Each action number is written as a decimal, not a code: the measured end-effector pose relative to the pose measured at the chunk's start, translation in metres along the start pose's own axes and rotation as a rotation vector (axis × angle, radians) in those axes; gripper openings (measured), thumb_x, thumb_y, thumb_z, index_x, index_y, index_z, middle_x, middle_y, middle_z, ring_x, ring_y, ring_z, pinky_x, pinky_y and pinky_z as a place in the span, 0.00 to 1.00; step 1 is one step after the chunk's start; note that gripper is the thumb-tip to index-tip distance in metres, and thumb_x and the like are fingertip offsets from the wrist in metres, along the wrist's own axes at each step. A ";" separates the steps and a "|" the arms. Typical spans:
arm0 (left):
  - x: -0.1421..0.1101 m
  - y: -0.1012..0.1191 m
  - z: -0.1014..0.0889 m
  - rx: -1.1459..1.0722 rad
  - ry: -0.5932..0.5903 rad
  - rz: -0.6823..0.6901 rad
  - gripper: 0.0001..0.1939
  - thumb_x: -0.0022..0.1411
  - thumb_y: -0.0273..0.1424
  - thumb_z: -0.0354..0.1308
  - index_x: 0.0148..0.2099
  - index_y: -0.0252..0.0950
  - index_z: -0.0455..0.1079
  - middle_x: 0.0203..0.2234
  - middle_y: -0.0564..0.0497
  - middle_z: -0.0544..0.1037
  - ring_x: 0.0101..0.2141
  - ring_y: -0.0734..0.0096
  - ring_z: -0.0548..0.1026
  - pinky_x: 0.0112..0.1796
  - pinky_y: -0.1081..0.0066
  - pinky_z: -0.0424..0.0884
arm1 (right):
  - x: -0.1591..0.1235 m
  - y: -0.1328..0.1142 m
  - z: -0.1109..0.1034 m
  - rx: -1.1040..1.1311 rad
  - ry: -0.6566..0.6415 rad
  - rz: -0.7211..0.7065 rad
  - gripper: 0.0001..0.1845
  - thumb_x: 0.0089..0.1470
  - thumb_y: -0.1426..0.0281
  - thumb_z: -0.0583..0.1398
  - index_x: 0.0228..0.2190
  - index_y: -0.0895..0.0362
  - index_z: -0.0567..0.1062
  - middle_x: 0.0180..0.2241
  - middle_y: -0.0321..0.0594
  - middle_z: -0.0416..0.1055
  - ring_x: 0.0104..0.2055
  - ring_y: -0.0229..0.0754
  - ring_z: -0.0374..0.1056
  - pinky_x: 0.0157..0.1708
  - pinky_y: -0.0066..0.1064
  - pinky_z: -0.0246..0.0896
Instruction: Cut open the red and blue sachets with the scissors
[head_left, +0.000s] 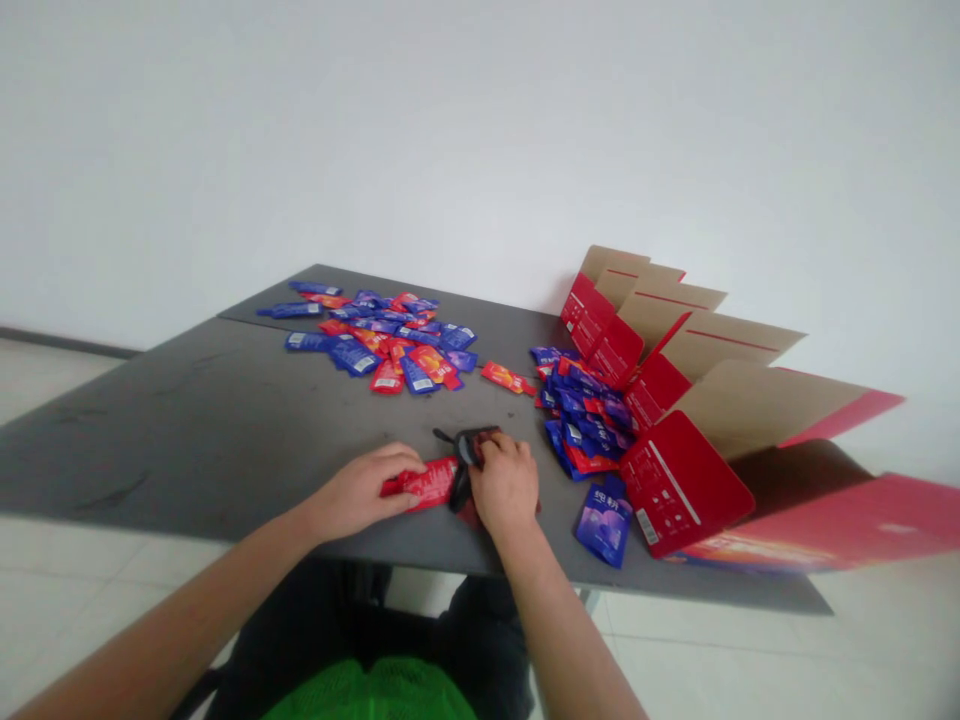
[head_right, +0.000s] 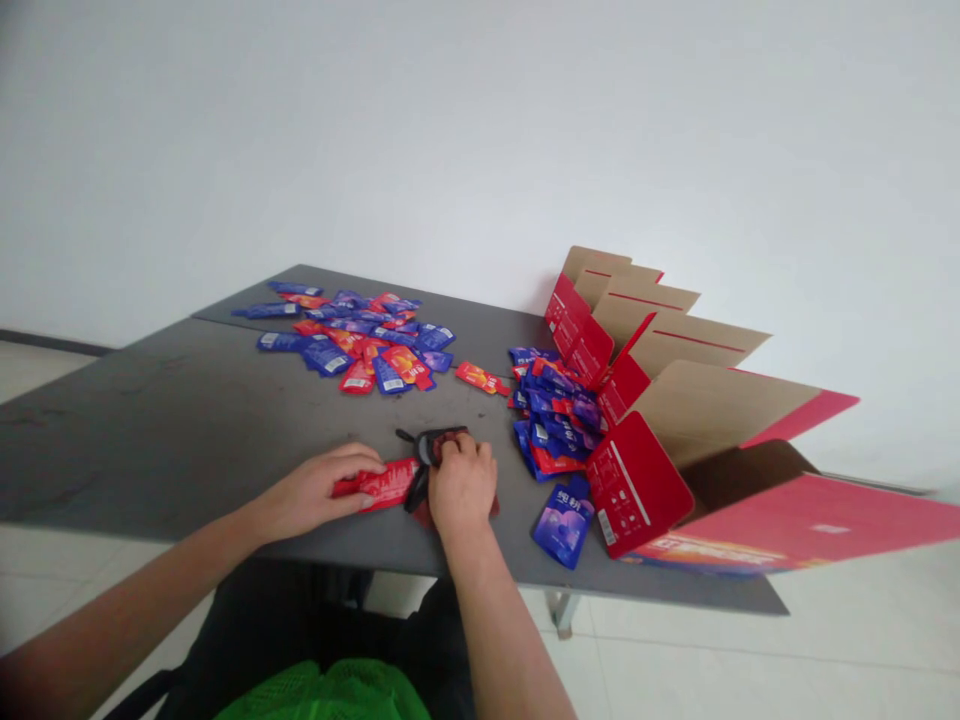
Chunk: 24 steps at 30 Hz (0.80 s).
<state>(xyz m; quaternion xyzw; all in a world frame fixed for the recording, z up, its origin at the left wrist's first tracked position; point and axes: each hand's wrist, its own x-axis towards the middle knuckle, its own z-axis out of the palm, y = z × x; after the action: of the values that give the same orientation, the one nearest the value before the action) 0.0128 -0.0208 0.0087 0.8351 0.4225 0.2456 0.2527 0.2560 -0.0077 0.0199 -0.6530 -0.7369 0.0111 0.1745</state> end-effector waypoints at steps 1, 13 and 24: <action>-0.004 0.001 0.000 0.008 0.001 -0.002 0.17 0.66 0.35 0.61 0.56 0.42 0.76 0.53 0.48 0.76 0.52 0.61 0.76 0.56 0.67 0.70 | 0.001 0.001 -0.005 -0.010 0.002 0.037 0.13 0.61 0.70 0.62 0.47 0.53 0.80 0.53 0.44 0.75 0.51 0.52 0.65 0.48 0.40 0.61; -0.012 0.002 0.003 0.055 0.039 -0.019 0.17 0.66 0.35 0.61 0.55 0.43 0.79 0.55 0.46 0.78 0.54 0.57 0.76 0.59 0.62 0.70 | -0.005 -0.010 -0.001 0.201 -0.066 -0.196 0.10 0.57 0.73 0.65 0.42 0.52 0.79 0.52 0.40 0.76 0.52 0.49 0.65 0.51 0.38 0.60; -0.013 0.001 0.007 0.065 0.054 -0.068 0.18 0.63 0.32 0.61 0.54 0.42 0.79 0.56 0.46 0.78 0.56 0.55 0.75 0.60 0.58 0.70 | -0.021 -0.034 0.002 0.253 -0.043 -0.315 0.08 0.58 0.70 0.65 0.42 0.51 0.79 0.52 0.36 0.75 0.52 0.46 0.64 0.53 0.36 0.60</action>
<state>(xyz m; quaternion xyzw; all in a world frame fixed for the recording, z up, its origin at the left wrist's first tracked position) 0.0110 -0.0333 0.0011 0.8210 0.4652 0.2455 0.2220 0.2249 -0.0321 0.0210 -0.5024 -0.8261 0.0902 0.2388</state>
